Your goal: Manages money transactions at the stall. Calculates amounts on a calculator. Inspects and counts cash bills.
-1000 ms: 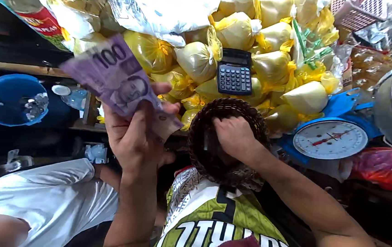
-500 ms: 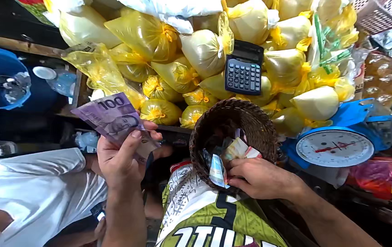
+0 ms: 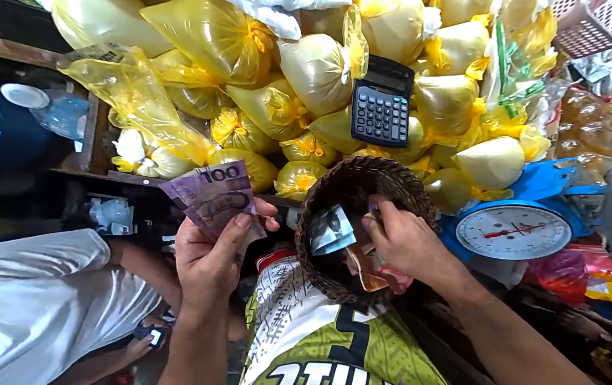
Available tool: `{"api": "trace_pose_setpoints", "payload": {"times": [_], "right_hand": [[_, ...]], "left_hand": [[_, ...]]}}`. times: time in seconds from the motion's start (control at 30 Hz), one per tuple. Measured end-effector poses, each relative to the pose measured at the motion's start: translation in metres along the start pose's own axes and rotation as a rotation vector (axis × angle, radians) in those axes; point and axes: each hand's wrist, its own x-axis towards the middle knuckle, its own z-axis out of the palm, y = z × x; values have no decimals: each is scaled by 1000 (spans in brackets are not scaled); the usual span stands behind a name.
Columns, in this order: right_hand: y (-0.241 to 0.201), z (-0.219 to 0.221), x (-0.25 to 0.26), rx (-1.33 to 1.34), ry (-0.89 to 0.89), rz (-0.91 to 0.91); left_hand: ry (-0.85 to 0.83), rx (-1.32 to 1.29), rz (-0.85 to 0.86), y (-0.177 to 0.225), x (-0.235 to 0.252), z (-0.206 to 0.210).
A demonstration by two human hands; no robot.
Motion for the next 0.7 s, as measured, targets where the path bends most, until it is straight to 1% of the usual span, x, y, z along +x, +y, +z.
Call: {"api": "trace_pose_setpoints", "payload": {"times": [0.03, 0.13, 0.2, 0.3, 0.33, 0.4, 0.47, 0.53, 0.63, 0.7], "right_hand": [[-5, 1, 2, -98, 11, 37], [-17, 9, 15, -296, -97, 138], [-16, 15, 22, -303, -139, 135], [-12, 17, 24, -260, -143, 55], [-12, 14, 20, -260, -126, 21], [-11, 2, 7, -234, -27, -79], [-5, -14, -10, -138, 97, -212], [3, -35, -23, -17, 155, -325], [13, -58, -29, 173, 241, -467], [14, -66, -30, 246, 358, -550]], "left_hand": [[-2, -11, 2, -2, 1, 2], [-13, -38, 8, -7, 4, 5], [-30, -57, 12, -8, 6, 5], [-47, -59, 14, -8, 10, 5], [-51, -47, 10, -7, 10, 5], [-50, -39, 13, -4, 12, 4], [-37, -45, 18, 0, 15, 3], [-44, -36, 24, 6, 20, 4], [-103, -7, 53, 17, 33, 11], [-158, 21, 62, 25, 41, 19]]}}
